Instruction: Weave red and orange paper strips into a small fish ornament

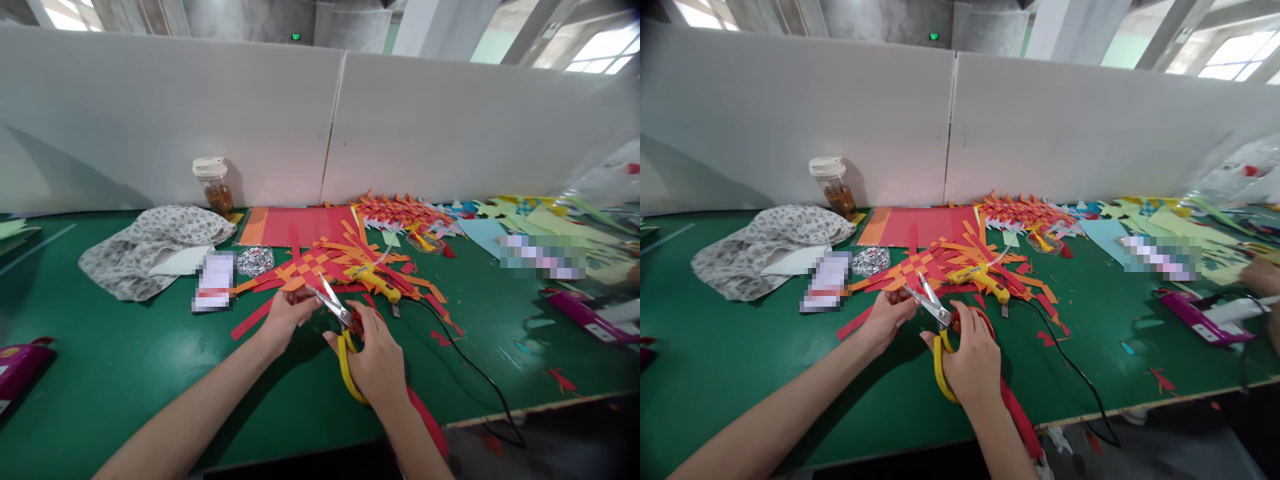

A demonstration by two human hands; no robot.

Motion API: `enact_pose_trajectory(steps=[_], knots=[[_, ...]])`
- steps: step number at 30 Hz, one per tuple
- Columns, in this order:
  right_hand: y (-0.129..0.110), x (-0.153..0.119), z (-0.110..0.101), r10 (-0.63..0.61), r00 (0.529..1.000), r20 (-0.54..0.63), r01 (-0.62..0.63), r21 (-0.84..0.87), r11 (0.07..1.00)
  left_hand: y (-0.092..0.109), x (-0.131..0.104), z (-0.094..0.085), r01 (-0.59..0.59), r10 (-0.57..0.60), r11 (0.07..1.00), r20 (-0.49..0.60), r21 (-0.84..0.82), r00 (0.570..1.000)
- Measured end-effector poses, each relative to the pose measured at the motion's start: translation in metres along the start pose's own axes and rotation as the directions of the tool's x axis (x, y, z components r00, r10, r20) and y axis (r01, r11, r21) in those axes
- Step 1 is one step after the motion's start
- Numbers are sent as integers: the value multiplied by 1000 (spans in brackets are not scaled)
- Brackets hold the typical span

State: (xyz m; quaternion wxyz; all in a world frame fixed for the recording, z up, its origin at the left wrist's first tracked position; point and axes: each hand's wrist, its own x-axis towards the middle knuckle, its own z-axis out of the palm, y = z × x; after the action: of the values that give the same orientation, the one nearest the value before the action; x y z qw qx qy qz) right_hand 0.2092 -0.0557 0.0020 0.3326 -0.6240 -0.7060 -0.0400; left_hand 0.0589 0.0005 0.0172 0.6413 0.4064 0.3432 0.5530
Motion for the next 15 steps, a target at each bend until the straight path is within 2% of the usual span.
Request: enact_pose_trajectory(steps=[15], knots=[[-2,1,-1,13,1000,3,-13,-7,1000,0,0,-1,16,-16,1000,-7,-7,1000]])
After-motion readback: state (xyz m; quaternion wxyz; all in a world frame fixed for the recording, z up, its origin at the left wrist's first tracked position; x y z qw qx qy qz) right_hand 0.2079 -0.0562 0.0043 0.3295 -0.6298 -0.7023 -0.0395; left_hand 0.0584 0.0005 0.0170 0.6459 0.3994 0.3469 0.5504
